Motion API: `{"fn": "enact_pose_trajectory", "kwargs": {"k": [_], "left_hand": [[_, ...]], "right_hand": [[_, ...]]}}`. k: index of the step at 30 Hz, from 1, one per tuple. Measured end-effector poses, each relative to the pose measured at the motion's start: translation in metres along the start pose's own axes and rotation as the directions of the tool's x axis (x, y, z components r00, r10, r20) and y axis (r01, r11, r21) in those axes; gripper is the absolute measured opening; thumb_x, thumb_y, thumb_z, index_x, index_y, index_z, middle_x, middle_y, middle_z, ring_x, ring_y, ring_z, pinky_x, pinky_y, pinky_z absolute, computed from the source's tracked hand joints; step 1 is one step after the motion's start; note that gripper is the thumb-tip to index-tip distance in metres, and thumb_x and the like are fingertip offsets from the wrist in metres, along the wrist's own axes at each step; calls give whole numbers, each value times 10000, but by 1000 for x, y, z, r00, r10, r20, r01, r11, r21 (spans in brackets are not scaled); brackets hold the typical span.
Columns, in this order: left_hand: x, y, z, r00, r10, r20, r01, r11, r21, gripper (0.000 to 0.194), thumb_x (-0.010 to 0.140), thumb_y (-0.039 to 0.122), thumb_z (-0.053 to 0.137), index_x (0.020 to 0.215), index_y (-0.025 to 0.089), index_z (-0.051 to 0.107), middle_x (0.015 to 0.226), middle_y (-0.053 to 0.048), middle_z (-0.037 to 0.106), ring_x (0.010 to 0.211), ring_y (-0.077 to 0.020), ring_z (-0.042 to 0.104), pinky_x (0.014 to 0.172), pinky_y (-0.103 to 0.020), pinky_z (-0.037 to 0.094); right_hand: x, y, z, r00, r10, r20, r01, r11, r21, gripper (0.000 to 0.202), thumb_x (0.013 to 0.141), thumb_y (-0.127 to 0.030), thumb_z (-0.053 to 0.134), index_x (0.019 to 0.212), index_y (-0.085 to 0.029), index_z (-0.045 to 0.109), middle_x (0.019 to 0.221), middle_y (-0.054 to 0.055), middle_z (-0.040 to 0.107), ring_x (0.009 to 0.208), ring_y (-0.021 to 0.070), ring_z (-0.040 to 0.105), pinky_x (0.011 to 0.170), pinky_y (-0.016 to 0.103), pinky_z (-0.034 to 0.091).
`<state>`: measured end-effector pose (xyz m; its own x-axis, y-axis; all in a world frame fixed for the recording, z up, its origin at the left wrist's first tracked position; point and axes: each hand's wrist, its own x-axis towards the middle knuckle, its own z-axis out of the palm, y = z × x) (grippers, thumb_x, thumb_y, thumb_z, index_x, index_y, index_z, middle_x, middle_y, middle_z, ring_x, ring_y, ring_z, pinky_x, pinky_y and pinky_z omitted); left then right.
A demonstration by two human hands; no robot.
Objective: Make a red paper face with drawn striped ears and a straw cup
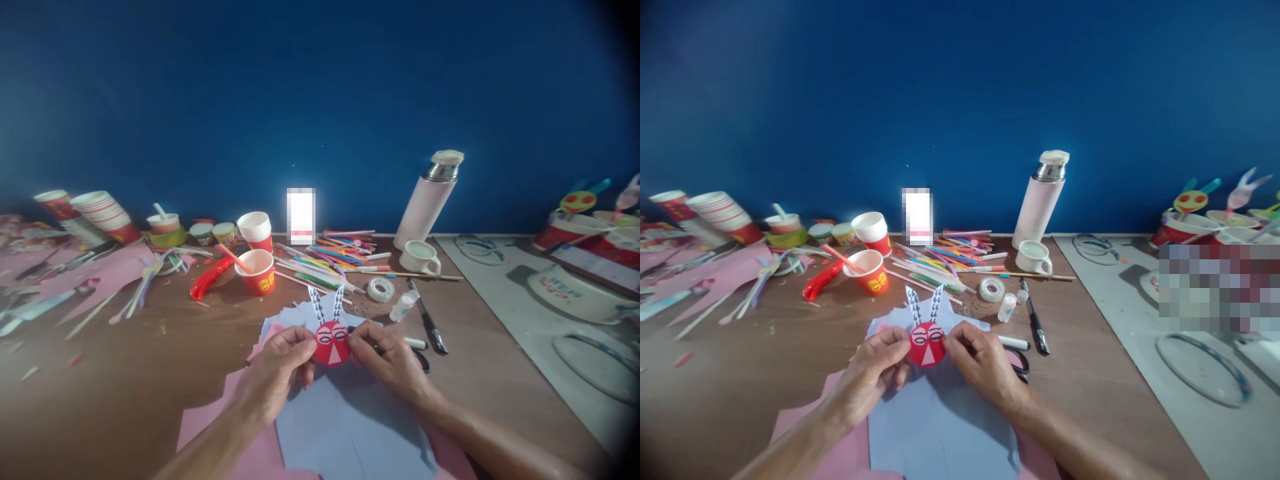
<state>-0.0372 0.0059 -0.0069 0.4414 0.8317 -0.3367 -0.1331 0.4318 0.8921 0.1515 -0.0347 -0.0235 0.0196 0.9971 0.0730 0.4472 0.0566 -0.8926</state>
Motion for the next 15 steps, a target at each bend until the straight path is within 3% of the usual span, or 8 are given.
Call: {"fn": "enact_pose_trajectory", "kwargs": {"k": [15], "left_hand": [[4, -5, -5, 1000, 16, 21, -16, 1000, 11, 286, 718, 381, 711, 697, 153, 538, 549, 43, 535, 415, -56, 458, 427, -175, 341]], "right_hand": [[-2, 1, 0, 999, -19, 34, 18, 999, 33, 266, 883, -347, 472, 699, -178, 565, 570, -29, 555, 523, 99, 476, 506, 206, 364]]}}
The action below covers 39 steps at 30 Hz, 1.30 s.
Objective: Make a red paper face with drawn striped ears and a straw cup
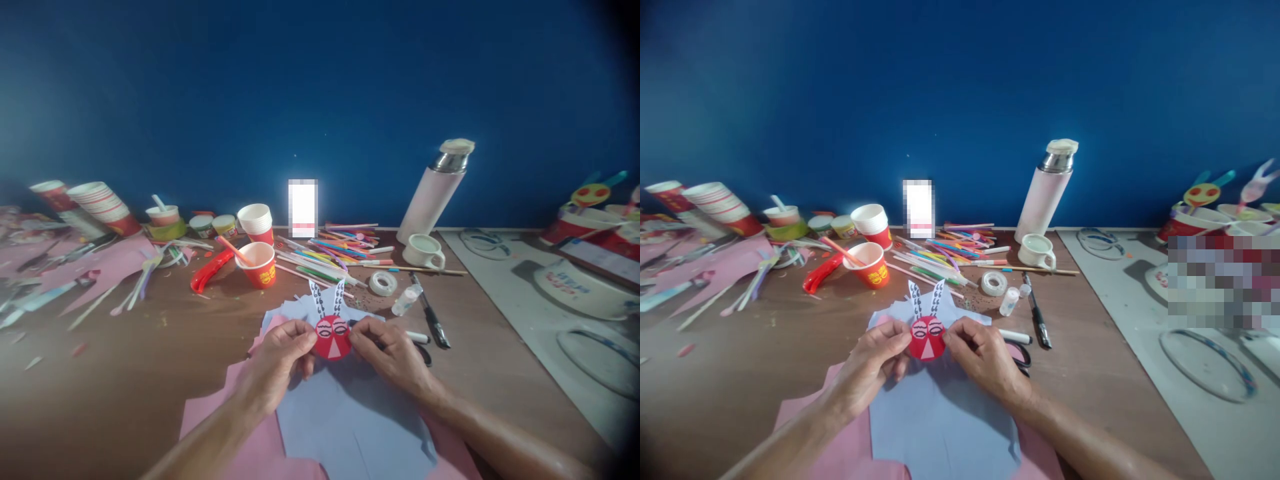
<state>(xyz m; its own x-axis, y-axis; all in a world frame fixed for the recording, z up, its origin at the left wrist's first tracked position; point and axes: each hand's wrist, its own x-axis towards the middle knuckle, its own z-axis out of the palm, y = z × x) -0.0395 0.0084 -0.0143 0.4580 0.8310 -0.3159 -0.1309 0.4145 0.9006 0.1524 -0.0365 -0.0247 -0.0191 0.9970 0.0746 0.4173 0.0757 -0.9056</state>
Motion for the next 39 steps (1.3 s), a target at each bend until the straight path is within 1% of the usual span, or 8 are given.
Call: {"fn": "enact_pose_trajectory", "kwargs": {"k": [4, 7, 11, 18, 22, 29, 34, 39], "left_hand": [[-1, 2, -1, 998, 45, -44, -44, 999, 31, 295, 762, 426, 661, 763, 140, 588, 631, 12, 580, 438, -66, 481, 423, -185, 343], [-1, 6, -2, 989, 102, -110, -103, 995, -3, 296, 786, 429, 632, 847, 140, 615, 680, -3, 595, 467, -74, 492, 434, -191, 360], [0, 11, -4, 979, 152, -136, -156, 988, -18, 225, 786, 359, 644, 745, 146, 582, 671, 13, 570, 484, -65, 483, 450, -182, 373], [0, 8, -2, 990, 102, -101, -101, 995, 15, 270, 745, 393, 680, 813, 151, 582, 656, 17, 583, 453, -63, 475, 420, -178, 362], [0, 7, 1, 995, 60, -75, -56, 997, 59, 343, 723, 436, 687, 875, 143, 595, 696, 2, 605, 447, -64, 485, 425, -188, 375], [0, 4, -1, 995, 70, -67, -58, 983, 173, 282, 721, 410, 683, 768, 155, 571, 475, 35, 518, 433, -76, 451, 422, -169, 334], [0, 2, -3, 997, 56, -46, -47, 982, 182, 250, 731, 382, 671, 743, 165, 546, 477, 38, 525, 437, -72, 451, 437, -166, 328], [0, 6, -4, 994, 81, -80, -63, 976, 208, 235, 742, 366, 652, 721, 156, 548, 462, 31, 532, 420, -65, 432, 420, -164, 288]], "right_hand": [[1, -1, -5, 997, -21, -80, 19, 1000, -25, 242, 867, -318, 507, 681, -180, 579, 560, -30, 551, 527, 98, 471, 502, 206, 355], [4, -1, -10, 985, 8, -170, -1, 999, 39, 233, 865, -322, 514, 691, -181, 577, 566, -29, 554, 524, 98, 470, 497, 206, 358], [8, -2, -15, 972, 42, -231, -13, 992, 125, 256, 865, -354, 506, 684, -180, 555, 569, -31, 535, 525, 97, 454, 497, 209, 359], [7, -7, -10, 985, 93, -145, -82, 994, 76, 234, 855, -314, 503, 677, -176, 565, 560, -34, 539, 503, 91, 433, 472, 204, 330], [5, -1, -6, 994, 37, -101, -34, 999, 34, 241, 870, -313, 496, 684, -179, 569, 588, -29, 556, 535, 98, 458, 500, 210, 343], [2, 2, -2, 999, 14, -44, -13, 1000, 13, 272, 892, -340, 481, 687, -179, 559, 580, -33, 531, 538, 101, 454, 499, 214, 339], [1, 0, -1, 1000, 25, -13, -24, 999, 25, 276, 898, -362, 472, 714, -177, 562, 594, -35, 536, 563, 103, 473, 528, 211, 366], [1, -1, -3, 1000, -19, 1, 19, 998, -61, 285, 914, -351, 450, 718, -184, 570, 600, -33, 555, 563, 111, 500, 535, 216, 374]]}}
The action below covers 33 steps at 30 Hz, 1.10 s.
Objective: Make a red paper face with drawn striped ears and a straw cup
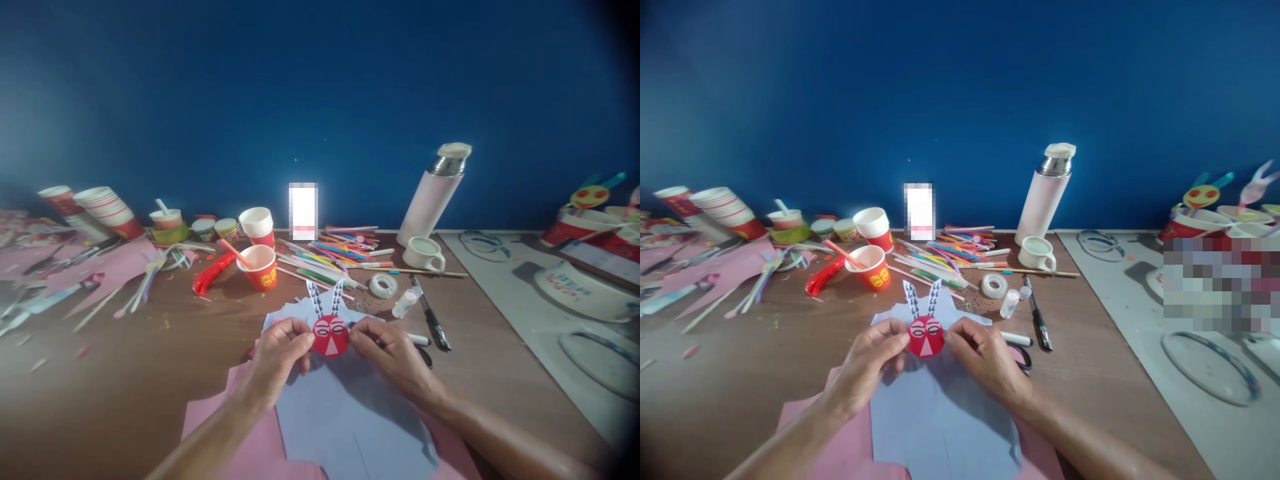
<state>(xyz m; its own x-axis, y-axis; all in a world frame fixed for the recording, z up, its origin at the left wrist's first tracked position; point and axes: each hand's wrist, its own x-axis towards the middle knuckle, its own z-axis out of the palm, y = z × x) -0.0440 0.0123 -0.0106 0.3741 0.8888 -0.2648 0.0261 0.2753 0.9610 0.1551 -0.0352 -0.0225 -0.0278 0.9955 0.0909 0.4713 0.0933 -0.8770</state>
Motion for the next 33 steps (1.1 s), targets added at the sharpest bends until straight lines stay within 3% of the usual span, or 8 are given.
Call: {"fn": "enact_pose_trajectory", "kwargs": {"k": [4, 8, 15, 22, 33], "left_hand": [[2, 9, -6, 996, 39, -85, -53, 985, -167, 249, 729, 351, 678, 711, 169, 509, 450, 57, 504, 415, -63, 429, 452, -177, 328], [6, 15, -12, 980, 89, -181, -138, 950, -280, 249, 705, 292, 715, 717, 173, 497, 518, 71, 512, 442, -59, 440, 470, -185, 351], [8, 15, -12, 979, 86, -185, -132, 959, -251, 248, 699, 294, 712, 700, 166, 500, 509, 65, 516, 435, -63, 456, 473, -190, 367], [9, 15, -10, 982, 55, -180, -92, 974, -205, 224, 688, 289, 699, 693, 159, 516, 483, 53, 524, 424, -56, 447, 427, -157, 326], [10, 7, -9, 993, -3, -114, -11, 993, -120, 245, 685, 350, 693, 682, 167, 530, 434, 53, 507, 375, -57, 411, 370, -149, 280]], "right_hand": [[1, 4, -2, 985, -169, 25, 171, 962, -211, 180, 915, -270, 471, 830, -187, 607, 727, 1, 628, 674, 141, 565, 636, 255, 401], [1, 7, 0, 945, -311, 106, 320, 795, -516, 98, 887, -202, 524, 895, -201, 622, 885, 36, 651, 843, 195, 568, 766, 331, 376], [4, 11, 2, 933, -343, 104, 307, 615, -726, 102, 867, -194, 552, 930, -211, 630, 970, 54, 639, 930, 227, 547, 789, 347, 358], [4, 18, -2, 933, -333, 133, 288, 474, -832, 161, 850, -97, 511, 841, -198, 637, 766, 31, 624, 709, 197, 555, 727, 350, 323], [8, 19, -8, 936, -348, 62, 226, 455, -861, 251, 787, -7, 459, 804, -184, 636, 756, 51, 637, 683, 195, 566, 713, 344, 308]]}}
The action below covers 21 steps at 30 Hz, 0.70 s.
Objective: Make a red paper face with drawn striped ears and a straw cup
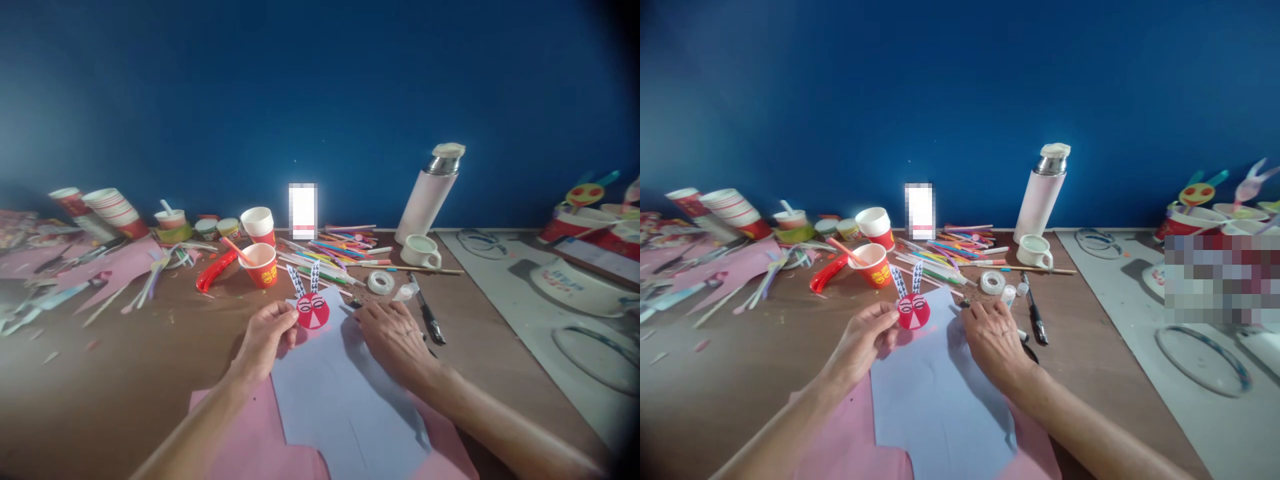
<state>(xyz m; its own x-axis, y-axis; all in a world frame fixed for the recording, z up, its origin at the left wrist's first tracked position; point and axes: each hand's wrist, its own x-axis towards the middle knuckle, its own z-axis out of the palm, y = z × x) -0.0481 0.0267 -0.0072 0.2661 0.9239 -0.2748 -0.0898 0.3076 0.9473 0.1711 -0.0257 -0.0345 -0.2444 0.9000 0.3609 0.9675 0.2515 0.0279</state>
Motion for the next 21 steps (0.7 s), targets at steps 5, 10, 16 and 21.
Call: {"fn": "enact_pose_trajectory", "kwargs": {"k": [5, 10, 16, 21], "left_hand": [[-3, -2, 1, 1000, -17, 10, 17, 998, 56, 232, 691, 358, 686, 683, 165, 557, 436, 55, 500, 373, -60, 431, 362, -146, 283], [-5, -2, 4, 999, -13, 42, 10, 997, 79, 219, 692, 337, 676, 676, 159, 550, 473, 44, 515, 398, -59, 436, 372, -147, 305], [-8, -1, 9, 997, -5, 73, -3, 995, 103, 208, 684, 326, 666, 665, 149, 559, 444, 44, 501, 387, -68, 437, 376, -162, 318], [-9, -1, 10, 997, -32, 71, 24, 994, 106, 236, 665, 354, 675, 678, 154, 551, 444, 49, 505, 388, -71, 439, 379, -165, 329]], "right_hand": [[1, -2, -5, 993, -5, -116, 29, 979, 200, 192, 892, -127, 458, 827, -180, 632, 775, 39, 663, 722, 185, 580, 748, 338, 327], [3, -9, -12, 996, 87, -38, -53, 842, 537, 159, 901, -198, 493, 824, -195, 632, 762, 3, 676, 718, 154, 590, 736, 308, 355], [4, -14, -17, 966, 206, 159, -258, 675, 691, 207, 894, -281, 491, 786, -204, 650, 680, -19, 647, 636, 137, 552, 630, 275, 370], [3, -15, -17, 941, 237, 243, -334, 525, 783, 272, 899, -324, 466, 727, -184, 624, 652, -19, 608, 620, 124, 529, 588, 243, 381]]}}
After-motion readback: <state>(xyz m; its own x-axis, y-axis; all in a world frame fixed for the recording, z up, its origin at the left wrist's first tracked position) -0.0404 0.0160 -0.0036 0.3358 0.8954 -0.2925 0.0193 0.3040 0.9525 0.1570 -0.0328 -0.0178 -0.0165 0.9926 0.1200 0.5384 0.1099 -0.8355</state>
